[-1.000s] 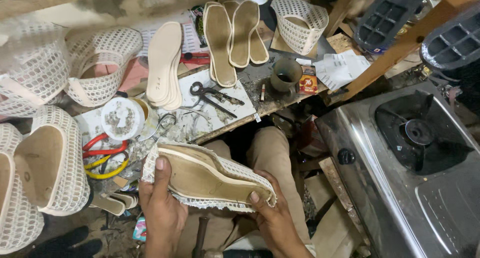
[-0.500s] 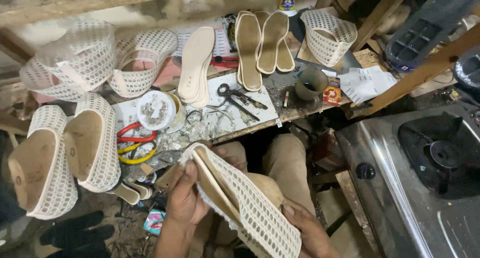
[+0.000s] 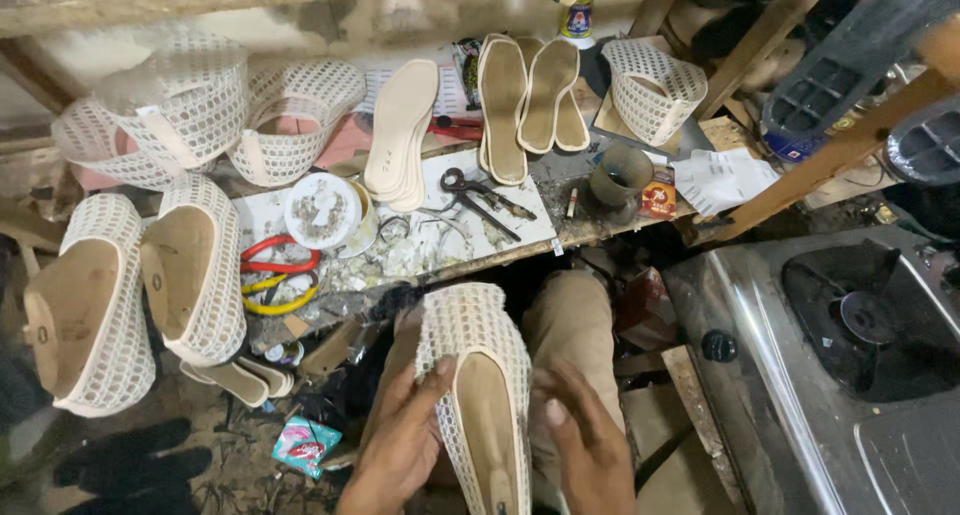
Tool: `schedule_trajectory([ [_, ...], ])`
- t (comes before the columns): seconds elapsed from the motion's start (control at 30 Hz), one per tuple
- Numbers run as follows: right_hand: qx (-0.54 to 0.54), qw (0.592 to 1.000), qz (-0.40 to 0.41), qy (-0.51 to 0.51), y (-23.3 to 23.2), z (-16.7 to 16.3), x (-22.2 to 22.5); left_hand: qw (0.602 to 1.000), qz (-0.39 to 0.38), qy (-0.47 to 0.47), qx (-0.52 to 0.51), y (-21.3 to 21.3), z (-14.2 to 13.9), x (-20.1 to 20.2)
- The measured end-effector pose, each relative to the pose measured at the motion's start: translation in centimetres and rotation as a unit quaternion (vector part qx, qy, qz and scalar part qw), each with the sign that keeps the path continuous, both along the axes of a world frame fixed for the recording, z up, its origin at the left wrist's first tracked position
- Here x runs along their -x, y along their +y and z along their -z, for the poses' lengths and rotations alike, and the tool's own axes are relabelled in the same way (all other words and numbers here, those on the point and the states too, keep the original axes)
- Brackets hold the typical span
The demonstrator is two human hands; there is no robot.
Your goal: The person uses pliers to press the white mesh upper onto a slipper sole, then applies adhesive with a brush and presses the edges to bond them. The person repeats this process on a second slipper, working one at a time.
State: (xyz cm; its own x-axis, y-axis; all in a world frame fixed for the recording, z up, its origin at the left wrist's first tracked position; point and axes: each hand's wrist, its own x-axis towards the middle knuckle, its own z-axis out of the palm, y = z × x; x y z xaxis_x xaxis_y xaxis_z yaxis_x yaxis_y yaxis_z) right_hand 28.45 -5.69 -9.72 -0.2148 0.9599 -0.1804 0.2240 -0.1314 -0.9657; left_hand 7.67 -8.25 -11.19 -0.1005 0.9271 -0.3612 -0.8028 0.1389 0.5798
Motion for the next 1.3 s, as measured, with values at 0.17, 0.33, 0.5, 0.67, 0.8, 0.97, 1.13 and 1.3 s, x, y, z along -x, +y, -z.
schedule_trajectory([
  [0.17, 0.229, 0.925, 0.077, 0.293, 3.2, 0.7, 1.8, 0.997, 0.053, 0.032, 0.050, 0.1, 1.6, -0.9],
  [0.33, 0.275, 0.912, 0.149, 0.264, 4.2, 1.0, 2.4, 0.988, -0.031, 0.018, 0.149, 1.6, 0.6, -1.3],
  [0.5, 0.249, 0.917, 0.186, 0.250, 5.0, 1.7, 2.9, 0.983, -0.083, 0.029, 0.161, 2.1, 0.2, -1.9],
  [0.67, 0.205, 0.929, 0.181, 0.250, 5.6, 2.9, 2.9, 0.971, -0.164, 0.102, 0.145, 2.7, 2.1, -2.5],
  [0.8, 0.192, 0.921, 0.175, 0.291, 5.9, 4.0, 2.4, 0.977, -0.159, 0.081, 0.114, 2.8, 3.1, -2.5],
  [0.97, 0.200, 0.903, 0.161, 0.343, 6.1, 4.1, 1.6, 0.986, -0.126, 0.008, 0.107, 3.0, 2.6, -2.5],
  [1.13, 0.224, 0.891, 0.124, 0.374, 7.0, 1.2, 0.7, 0.995, -0.073, 0.057, 0.028, 3.4, 0.6, -2.2],
  [1.3, 0.167, 0.909, 0.069, 0.376, 9.3, -1.9, 0.0, 0.958, -0.013, 0.249, -0.139, 4.9, -2.5, 0.6],
])
